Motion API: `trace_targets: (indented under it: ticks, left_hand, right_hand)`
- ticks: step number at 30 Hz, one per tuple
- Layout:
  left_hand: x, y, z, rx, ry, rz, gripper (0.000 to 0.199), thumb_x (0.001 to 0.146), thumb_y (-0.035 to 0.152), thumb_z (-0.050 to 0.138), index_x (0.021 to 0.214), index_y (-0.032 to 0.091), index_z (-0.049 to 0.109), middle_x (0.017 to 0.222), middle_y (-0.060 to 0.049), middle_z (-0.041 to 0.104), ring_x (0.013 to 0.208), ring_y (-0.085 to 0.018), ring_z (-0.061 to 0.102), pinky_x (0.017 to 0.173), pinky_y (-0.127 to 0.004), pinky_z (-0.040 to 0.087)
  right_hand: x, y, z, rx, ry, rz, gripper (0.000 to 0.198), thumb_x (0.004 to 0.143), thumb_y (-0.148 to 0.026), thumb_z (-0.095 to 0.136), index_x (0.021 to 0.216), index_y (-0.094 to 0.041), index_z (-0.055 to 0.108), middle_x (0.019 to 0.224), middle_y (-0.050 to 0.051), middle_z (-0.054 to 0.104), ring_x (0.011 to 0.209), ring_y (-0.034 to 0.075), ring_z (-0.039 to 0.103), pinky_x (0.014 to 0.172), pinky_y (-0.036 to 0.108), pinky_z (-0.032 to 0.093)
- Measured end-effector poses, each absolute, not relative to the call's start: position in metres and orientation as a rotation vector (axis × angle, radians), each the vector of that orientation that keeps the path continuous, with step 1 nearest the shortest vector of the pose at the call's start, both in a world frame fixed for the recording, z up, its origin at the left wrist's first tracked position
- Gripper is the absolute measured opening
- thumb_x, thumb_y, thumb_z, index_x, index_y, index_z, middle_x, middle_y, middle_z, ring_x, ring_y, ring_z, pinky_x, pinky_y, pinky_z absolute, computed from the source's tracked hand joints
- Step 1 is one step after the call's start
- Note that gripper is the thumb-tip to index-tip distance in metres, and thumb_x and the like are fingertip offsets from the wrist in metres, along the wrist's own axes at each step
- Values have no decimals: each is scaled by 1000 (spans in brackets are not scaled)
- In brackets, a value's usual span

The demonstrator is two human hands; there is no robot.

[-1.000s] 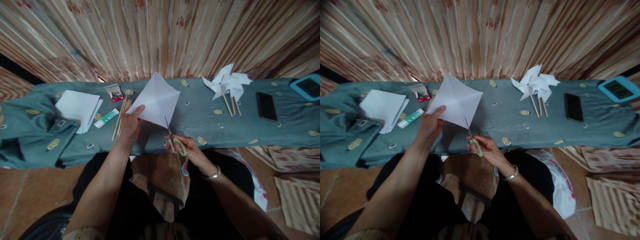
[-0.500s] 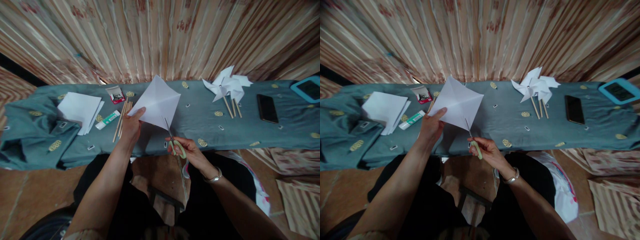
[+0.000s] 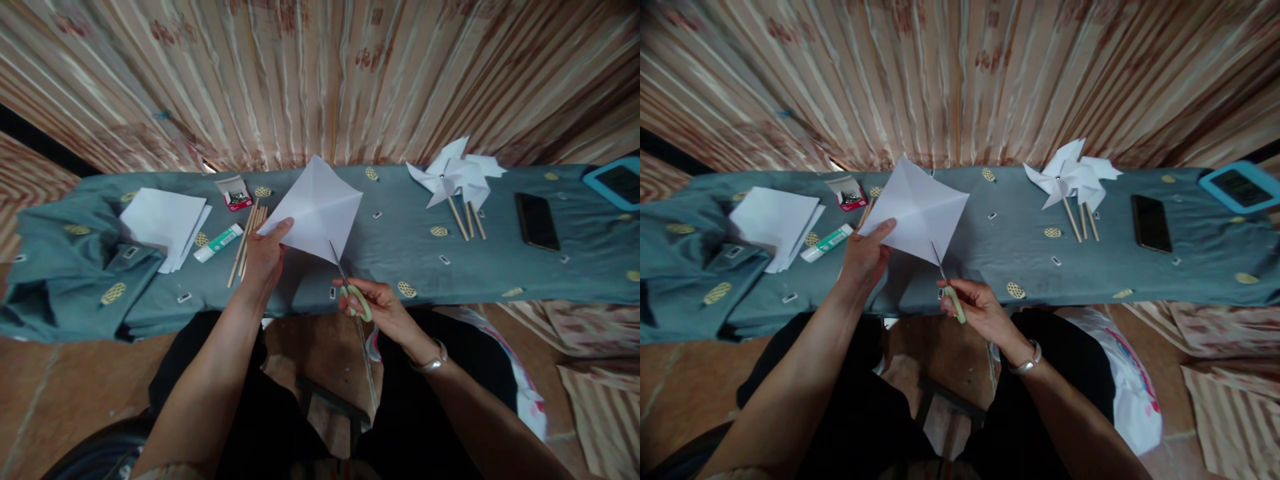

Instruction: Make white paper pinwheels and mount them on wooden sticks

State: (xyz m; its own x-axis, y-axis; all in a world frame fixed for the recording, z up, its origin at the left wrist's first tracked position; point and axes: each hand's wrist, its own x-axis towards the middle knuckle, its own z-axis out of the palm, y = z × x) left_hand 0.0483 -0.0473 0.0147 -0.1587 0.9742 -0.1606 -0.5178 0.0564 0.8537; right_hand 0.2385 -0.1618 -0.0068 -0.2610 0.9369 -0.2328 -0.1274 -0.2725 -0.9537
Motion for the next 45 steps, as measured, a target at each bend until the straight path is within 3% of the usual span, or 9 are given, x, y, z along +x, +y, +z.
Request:
trace_targets:
  ticks: [31,38,45]
  left_hand:
    - [47,-49,16,637,1019,1441,25,56,21,86,77,21,72,83,-3,75,91,-25,72,80,-35,59]
    - [51,-50,13,621,979,1454,29,52,20,88,78,16,74,77,-2,75,72,-18,71,68,-27,56]
    - [55,-52,9,626,1005,1409,31,52,22,87,80,14,75,77,-4,76,72,-19,71,67,-28,55]
  right_hand:
    - [235,-161,-5,-1197,-992,1672,38,70,-44,84,101,-23,76,65,-3,65,55,7,56,54,21,50]
    - [236,-161,-1,-1195,-1022,1660,40,73,-47,81,103,-23,75,69,-2,67,60,8,60,58,21,52]
    - [236,-159,-5,-1188,-1033,1641,39,74,-48,81,103,-23,73,71,-2,67,62,9,61,61,23,53]
